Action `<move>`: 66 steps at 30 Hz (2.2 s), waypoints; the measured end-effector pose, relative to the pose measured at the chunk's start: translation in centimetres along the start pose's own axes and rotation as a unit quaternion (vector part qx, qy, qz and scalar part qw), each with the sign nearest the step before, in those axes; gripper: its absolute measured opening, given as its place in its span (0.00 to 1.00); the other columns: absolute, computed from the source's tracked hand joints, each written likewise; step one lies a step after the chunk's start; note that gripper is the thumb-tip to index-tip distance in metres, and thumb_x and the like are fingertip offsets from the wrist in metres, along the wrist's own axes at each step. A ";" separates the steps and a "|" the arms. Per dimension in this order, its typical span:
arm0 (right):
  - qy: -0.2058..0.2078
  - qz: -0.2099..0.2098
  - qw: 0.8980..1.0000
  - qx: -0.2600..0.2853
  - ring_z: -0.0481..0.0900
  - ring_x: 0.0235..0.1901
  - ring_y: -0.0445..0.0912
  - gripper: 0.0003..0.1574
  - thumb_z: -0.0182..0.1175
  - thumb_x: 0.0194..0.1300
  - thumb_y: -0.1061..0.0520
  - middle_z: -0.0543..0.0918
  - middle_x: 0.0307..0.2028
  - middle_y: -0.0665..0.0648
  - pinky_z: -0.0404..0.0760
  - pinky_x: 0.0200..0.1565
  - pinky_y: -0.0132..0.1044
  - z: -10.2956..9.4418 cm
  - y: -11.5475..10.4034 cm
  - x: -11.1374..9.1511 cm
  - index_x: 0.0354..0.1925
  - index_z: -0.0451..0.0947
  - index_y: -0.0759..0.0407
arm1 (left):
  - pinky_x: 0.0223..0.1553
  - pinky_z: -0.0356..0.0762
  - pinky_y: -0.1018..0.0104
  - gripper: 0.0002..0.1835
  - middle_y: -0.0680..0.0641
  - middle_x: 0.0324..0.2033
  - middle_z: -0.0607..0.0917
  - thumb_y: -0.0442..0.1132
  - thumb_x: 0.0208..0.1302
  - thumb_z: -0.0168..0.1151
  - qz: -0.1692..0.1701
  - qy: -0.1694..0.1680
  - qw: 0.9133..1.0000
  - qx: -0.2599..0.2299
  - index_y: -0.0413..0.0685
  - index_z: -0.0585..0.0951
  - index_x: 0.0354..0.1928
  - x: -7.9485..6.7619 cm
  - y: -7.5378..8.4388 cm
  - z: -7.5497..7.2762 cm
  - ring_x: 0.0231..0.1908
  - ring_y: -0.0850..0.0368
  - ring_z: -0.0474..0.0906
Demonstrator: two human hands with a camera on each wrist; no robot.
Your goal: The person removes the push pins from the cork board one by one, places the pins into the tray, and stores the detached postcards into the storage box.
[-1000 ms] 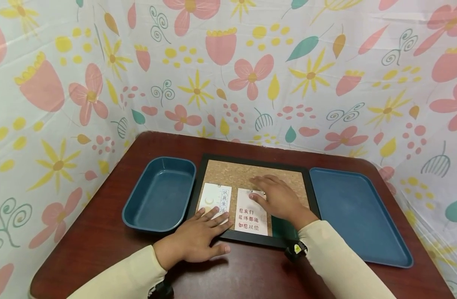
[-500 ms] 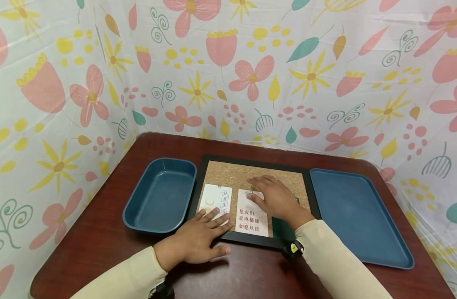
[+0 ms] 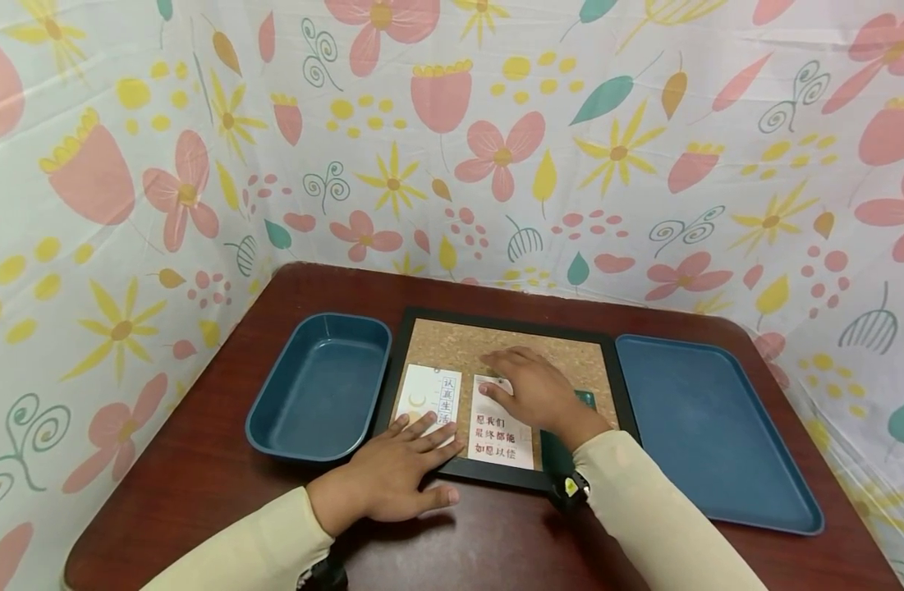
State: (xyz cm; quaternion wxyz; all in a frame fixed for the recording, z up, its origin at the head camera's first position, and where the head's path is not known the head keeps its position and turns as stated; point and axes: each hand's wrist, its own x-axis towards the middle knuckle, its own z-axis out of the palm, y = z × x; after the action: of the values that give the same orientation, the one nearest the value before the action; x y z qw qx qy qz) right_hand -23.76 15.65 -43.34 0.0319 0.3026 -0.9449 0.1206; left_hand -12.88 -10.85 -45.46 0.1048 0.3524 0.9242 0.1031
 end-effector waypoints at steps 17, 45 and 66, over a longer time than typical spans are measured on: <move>0.010 -0.005 1.000 0.022 0.68 0.70 0.57 0.34 0.60 0.75 0.39 0.76 0.68 0.57 0.64 0.69 0.62 0.9 -0.3 0.7 0.71 0.74 0.53 | 0.76 0.45 0.44 0.39 0.55 0.80 0.55 0.72 0.75 0.38 -0.002 -0.004 1.000 0.003 0.64 0.59 0.80 0.0 0.0 0.0 0.79 0.49 0.43; 0.017 -0.015 0.999 0.027 0.73 0.66 0.52 0.31 0.61 0.74 0.41 0.80 0.64 0.53 0.70 0.66 0.57 1.5 -1.5 2.2 0.68 0.77 0.53 | 0.76 0.43 0.44 0.40 0.55 0.80 0.54 0.74 0.74 0.36 -0.001 0.003 1.000 0.008 0.65 0.59 0.80 0.0 -0.2 0.4 0.79 0.50 0.42; 0.028 -0.015 0.999 0.039 0.74 0.65 0.51 0.23 0.62 0.75 0.44 0.81 0.61 0.52 0.70 0.66 0.54 2.8 -1.8 3.5 0.62 0.82 0.51 | 0.76 0.42 0.44 0.41 0.56 0.80 0.53 0.75 0.73 0.35 0.000 0.001 1.000 0.019 0.64 0.59 0.80 0.2 -0.4 0.6 0.79 0.50 0.41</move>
State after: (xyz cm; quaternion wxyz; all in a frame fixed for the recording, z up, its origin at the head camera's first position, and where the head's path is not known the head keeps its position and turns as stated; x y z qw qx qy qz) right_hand -25.49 11.57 -45.19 0.0480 0.3139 -0.9337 0.1652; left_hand -13.09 -10.93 -46.13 0.0975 0.3545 0.9260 0.0863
